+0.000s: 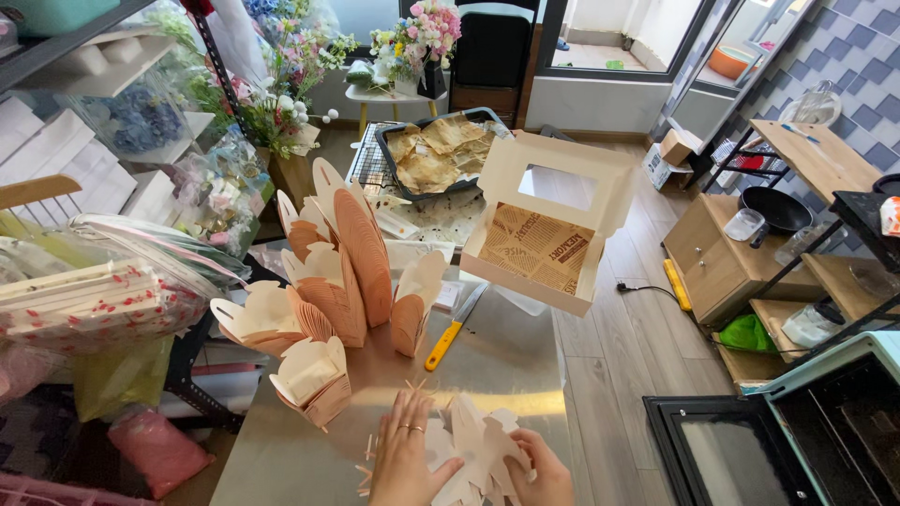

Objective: The person folds flat paper pieces into small decorative boxes by hand. They repeatedly pick up a flat piece, fold it into a box shape, and place it into a growing stack on the table.

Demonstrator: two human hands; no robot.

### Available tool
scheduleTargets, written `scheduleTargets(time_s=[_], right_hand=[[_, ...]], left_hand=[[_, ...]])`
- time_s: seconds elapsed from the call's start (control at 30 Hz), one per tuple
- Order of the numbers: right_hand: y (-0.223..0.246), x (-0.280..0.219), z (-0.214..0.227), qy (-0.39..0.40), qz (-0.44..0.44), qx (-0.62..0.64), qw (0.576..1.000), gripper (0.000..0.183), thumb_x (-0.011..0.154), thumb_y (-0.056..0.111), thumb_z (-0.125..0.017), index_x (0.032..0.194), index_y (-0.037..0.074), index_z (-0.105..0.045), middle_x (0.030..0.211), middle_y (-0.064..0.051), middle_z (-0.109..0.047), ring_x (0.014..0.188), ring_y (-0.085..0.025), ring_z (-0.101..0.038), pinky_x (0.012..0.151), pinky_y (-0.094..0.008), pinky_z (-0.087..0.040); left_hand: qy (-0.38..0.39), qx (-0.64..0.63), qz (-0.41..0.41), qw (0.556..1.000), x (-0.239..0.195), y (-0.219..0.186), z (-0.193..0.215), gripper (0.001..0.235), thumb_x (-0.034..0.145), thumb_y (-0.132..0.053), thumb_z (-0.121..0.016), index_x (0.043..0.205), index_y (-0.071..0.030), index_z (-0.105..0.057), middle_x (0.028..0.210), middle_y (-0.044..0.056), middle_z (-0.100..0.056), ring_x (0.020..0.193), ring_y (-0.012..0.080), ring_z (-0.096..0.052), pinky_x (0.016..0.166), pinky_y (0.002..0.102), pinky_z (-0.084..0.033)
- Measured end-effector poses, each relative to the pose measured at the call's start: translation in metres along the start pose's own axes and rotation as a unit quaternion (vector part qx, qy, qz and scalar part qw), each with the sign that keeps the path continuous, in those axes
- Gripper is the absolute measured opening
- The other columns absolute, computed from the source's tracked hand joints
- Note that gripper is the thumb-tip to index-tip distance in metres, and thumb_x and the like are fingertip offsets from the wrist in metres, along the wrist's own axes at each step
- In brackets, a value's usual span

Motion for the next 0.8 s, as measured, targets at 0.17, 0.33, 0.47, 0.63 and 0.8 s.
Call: scheduleTargets(time_s=[0.17, 0.33, 0.47, 0.63, 0.8], right_hand=[[0.075, 0.031, 0.051, 0.108, -0.009, 0.381, 0.918, 0.040, 0.084, -0.004, -0.075, 0.122, 0.005, -0.068, 0.099, -0.007, -0.080, 0.088, -0.014, -0.073, 0.077, -0.030, -0.058], [0.168, 0.030, 0.117, -0.016, 0.289, 0.052, 0.956, 0.028, 0.088, 0.006, -0.081, 0.113, 0.017, -0.076, 0.105, -0.002, -0.083, 0.095, -0.012, -0.076, 0.081, -0.023, -0.063], [0.203, 0.011, 0.132, -0.003, 0.500, -0.058, 0.864, 0.057, 0.077, 0.013, -0.084, 0.128, 0.014, -0.060, 0.128, -0.006, -0.070, 0.124, -0.024, -0.063, 0.101, -0.037, -0.047], [0.180, 0.013, 0.105, 0.091, -0.067, 0.423, 0.899, 0.080, 0.079, -0.003, -0.079, 0.143, 0.034, -0.046, 0.130, -0.015, -0.071, 0.108, -0.022, -0.071, 0.088, -0.038, -0.056], [0.167, 0.022, 0.111, 0.214, 0.124, 0.367, 0.897, 0.025, 0.087, 0.002, -0.075, 0.112, -0.002, -0.074, 0.127, -0.020, -0.073, 0.105, -0.021, -0.072, 0.089, -0.033, -0.056]], left_hand=[[0.159, -0.235, 0.248, 0.926, 0.019, 0.006, 0.019, 0.080, 0.064, -0.038, -0.093, 0.131, -0.007, -0.061, 0.124, 0.011, -0.066, 0.110, 0.0294, -0.062, 0.094, 0.049, -0.053], [0.304, -0.517, 0.299, 0.742, 0.035, -0.010, 0.024, 0.038, 0.093, -0.030, -0.078, 0.116, -0.001, -0.076, 0.092, 0.000, -0.072, 0.075, 0.0089, -0.066, 0.063, 0.030, -0.059], [0.259, -0.610, 0.360, 0.656, 0.043, -0.036, 0.035, 0.028, 0.089, -0.021, -0.072, 0.114, -0.007, -0.072, 0.088, -0.001, -0.074, 0.074, 0.0105, -0.070, 0.062, 0.031, -0.060], [0.226, -0.536, 0.331, 0.743, 0.054, -0.064, 0.061, 0.032, 0.091, -0.025, -0.073, 0.118, -0.008, -0.071, 0.091, -0.001, -0.075, 0.078, 0.0066, -0.069, 0.071, 0.027, -0.058], [0.350, -0.459, 0.359, 0.733, 0.056, -0.071, 0.082, 0.038, 0.094, -0.027, -0.063, 0.129, -0.012, -0.060, 0.094, -0.005, -0.074, 0.078, 0.0084, -0.073, 0.069, 0.024, -0.056]])
Point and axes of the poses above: each hand's wrist, its own x-axis towards the middle knuckle, its own z-axis out of the back of the hand, y = z × x, the point moved 1 cm from there along x, towards the middle knuckle
